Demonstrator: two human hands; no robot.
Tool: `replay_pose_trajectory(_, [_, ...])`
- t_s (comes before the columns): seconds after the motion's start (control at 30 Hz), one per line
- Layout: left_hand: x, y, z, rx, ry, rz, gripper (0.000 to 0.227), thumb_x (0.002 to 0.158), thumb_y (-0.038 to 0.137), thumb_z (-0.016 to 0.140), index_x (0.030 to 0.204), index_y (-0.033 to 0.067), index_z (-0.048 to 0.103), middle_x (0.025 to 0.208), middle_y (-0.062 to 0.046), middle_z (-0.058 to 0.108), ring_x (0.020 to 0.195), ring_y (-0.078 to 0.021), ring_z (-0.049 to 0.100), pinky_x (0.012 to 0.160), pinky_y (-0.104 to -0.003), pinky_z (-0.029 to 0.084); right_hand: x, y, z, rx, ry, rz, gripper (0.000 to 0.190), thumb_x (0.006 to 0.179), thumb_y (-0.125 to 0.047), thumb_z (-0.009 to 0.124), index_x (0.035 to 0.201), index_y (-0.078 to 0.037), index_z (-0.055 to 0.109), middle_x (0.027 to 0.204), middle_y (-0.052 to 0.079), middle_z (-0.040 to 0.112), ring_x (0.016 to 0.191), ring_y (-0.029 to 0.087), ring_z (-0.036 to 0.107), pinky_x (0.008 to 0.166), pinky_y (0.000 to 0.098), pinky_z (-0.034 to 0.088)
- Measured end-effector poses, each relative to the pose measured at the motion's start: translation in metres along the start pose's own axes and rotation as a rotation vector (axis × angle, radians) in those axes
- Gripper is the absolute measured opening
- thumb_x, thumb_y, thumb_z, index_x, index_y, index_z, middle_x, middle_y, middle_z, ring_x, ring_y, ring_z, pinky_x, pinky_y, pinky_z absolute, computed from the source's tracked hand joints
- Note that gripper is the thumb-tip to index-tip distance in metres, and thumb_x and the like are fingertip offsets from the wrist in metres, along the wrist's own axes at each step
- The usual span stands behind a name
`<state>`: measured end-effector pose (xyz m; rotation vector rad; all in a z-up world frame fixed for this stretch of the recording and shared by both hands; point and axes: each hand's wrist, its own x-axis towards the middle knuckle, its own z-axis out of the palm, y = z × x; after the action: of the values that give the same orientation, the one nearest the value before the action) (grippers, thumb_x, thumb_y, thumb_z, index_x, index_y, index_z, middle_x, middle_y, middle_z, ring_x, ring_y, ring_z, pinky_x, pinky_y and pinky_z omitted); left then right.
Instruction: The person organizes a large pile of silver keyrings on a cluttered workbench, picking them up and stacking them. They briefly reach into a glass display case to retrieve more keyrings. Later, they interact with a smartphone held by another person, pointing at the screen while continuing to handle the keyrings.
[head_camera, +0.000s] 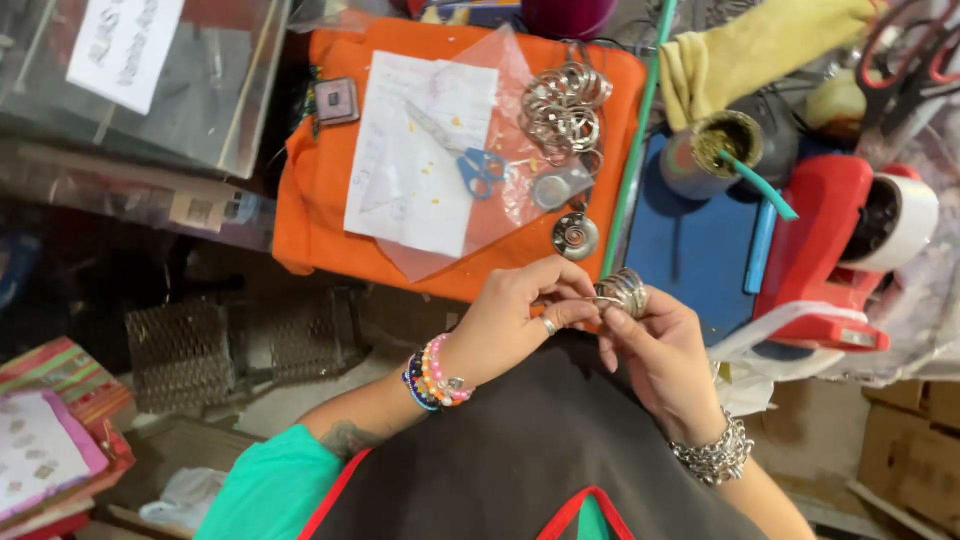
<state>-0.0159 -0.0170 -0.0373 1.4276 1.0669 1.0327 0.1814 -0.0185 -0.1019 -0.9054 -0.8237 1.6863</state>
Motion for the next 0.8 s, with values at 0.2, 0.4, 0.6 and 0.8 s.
replay_pose_trajectory(0.2, [-0.016,-0.009,0.012,-0.165,0.155,0.034,0.012,0.103,0.020,0.065,0.097,0.0111,0.069,0.085,0.001,0.065,0.089,-0.0132,0.062,0.090,-0.031,0.054,0.004,0.007,0.003,-0.042,-0.029,-0.136,0.022,0.097,-0.011,0.071,0.099,0.007,0.059,0.077,0.023,0.064,0.053,0.021,0.063,0.043,0.0283,0.053])
replay_pose_trajectory(0.4, [-0.029,-0.007,0.013,-0.118,0.123,0.067,0.036,0.109,0.031,0.044,0.080,0.0110,0.051,0.075,0.003,0.049,0.075,-0.0123,0.047,0.073,-0.029,0.042,0.003,-0.014,0.050,-0.073,-0.106,-0.082,0.030,0.097,-0.029,0.071,0.090,-0.008,0.051,0.075,-0.001,0.047,0.060,0.007,0.039,0.052,0.0207,0.034])
replay_pose_trajectory(0.6, [-0.050,-0.011,0.013,-0.327,0.384,0.034,0.040,0.107,0.031,0.050,0.071,0.0161,0.041,0.069,0.007,0.037,0.068,-0.0059,0.038,0.065,-0.026,0.033,0.017,-0.010,0.069,0.018,-0.346,-0.007,0.032,0.098,-0.030,0.069,0.085,-0.008,0.050,0.068,0.001,0.041,0.048,0.011,0.036,0.045,0.0232,0.029])
replay_pose_trajectory(0.8, [-0.083,-0.020,0.024,-0.762,0.653,0.072,0.038,0.106,0.023,0.051,0.072,0.0153,0.037,0.070,0.005,0.029,0.066,-0.0081,0.030,0.066,-0.025,0.032,0.022,0.000,0.088,0.178,-0.587,0.314,0.029,0.101,-0.023,0.065,0.083,-0.004,0.050,0.075,0.004,0.039,0.051,0.012,0.034,0.043,0.0214,0.029])
